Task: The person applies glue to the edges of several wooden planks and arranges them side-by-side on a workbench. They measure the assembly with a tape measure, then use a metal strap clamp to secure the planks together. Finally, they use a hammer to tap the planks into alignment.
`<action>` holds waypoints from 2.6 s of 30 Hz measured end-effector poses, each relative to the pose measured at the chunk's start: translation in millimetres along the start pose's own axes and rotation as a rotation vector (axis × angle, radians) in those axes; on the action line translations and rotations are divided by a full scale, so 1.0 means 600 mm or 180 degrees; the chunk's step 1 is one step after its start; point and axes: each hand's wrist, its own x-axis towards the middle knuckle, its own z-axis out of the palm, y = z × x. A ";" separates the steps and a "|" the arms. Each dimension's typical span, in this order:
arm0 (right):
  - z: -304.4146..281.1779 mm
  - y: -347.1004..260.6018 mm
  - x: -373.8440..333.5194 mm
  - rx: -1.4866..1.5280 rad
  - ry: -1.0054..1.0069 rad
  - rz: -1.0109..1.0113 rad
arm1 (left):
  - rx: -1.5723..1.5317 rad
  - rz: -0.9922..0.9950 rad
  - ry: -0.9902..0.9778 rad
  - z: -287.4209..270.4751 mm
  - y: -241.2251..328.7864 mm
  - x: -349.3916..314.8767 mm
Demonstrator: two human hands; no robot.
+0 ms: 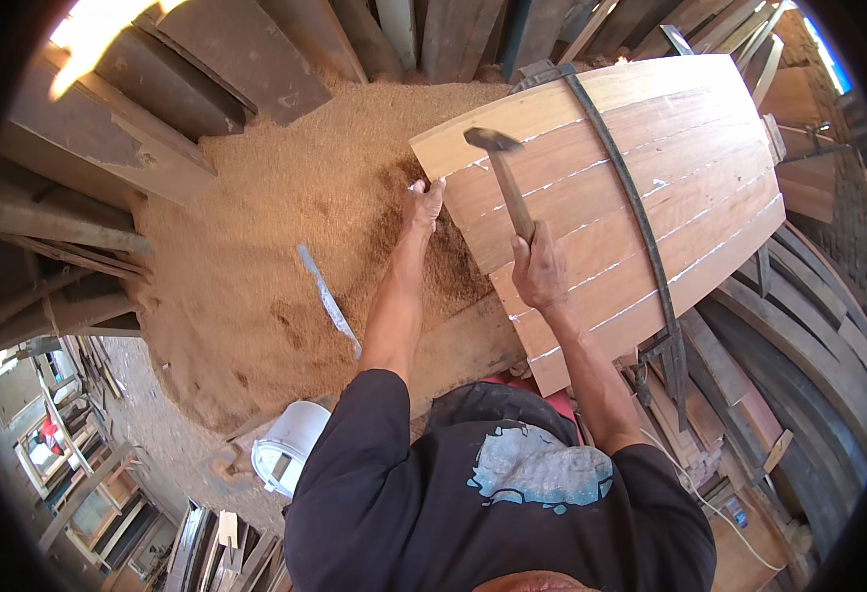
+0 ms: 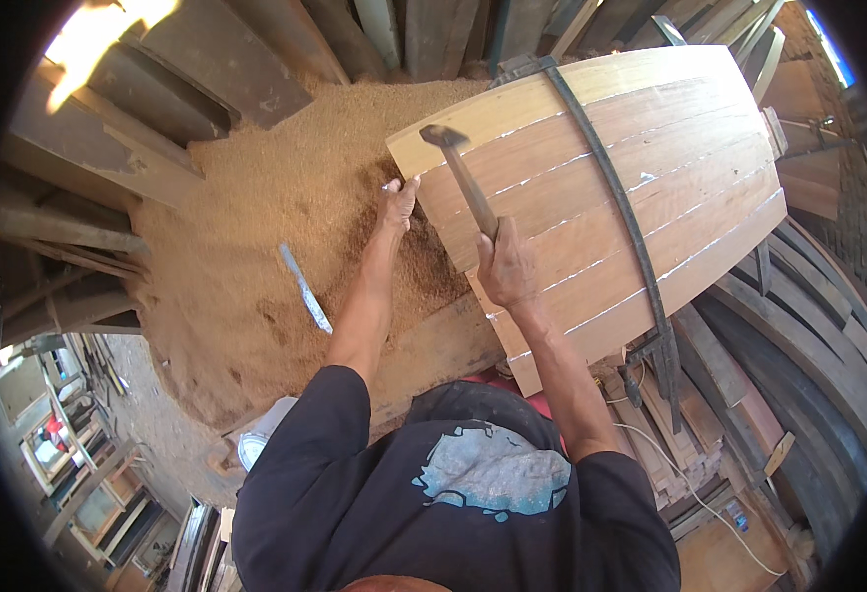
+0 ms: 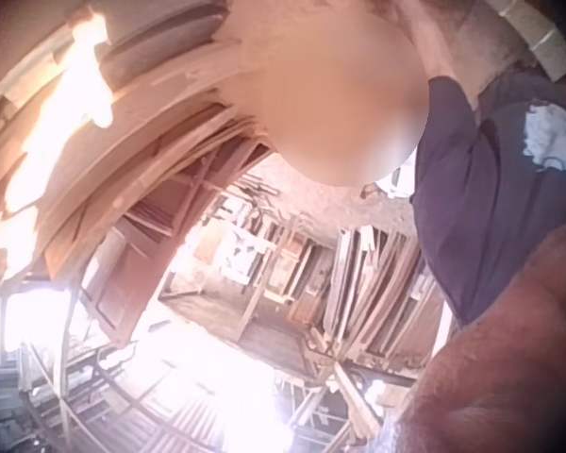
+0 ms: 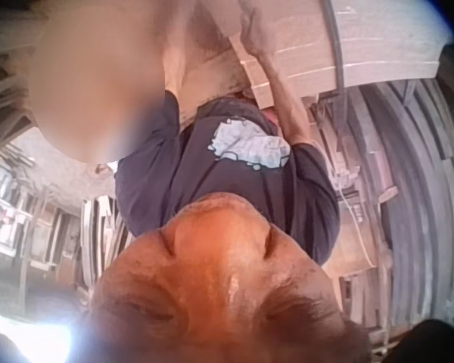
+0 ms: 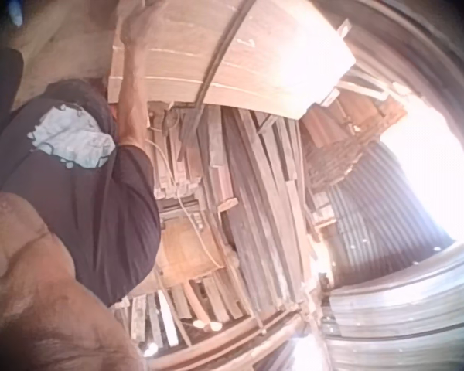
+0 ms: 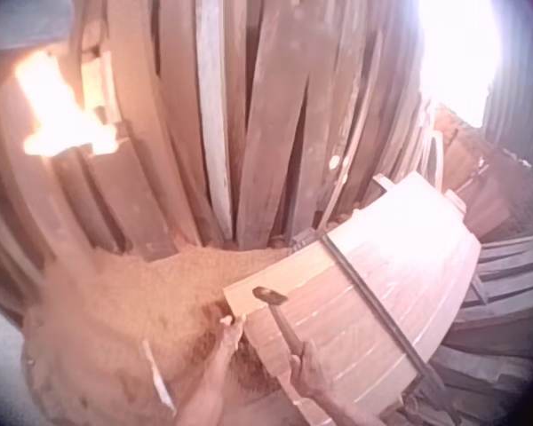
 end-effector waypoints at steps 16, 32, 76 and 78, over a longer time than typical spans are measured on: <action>0.033 0.048 -0.039 0.1892 -0.1297 0.1450 | -0.0978 -0.0111 -0.0364 -0.016 -0.053 -0.009; -0.044 0.165 -0.187 -0.0525 -0.0530 0.0415 | 0.1398 0.0159 -0.0186 0.030 -0.096 -0.076; -0.093 0.163 -0.411 0.0672 -0.2855 0.1026 | -0.0427 0.0127 -0.1092 0.067 -0.119 -0.263; -0.061 0.144 -0.412 0.0793 -0.3029 0.1141 | -0.0320 -0.0046 -0.1071 0.075 -0.123 -0.255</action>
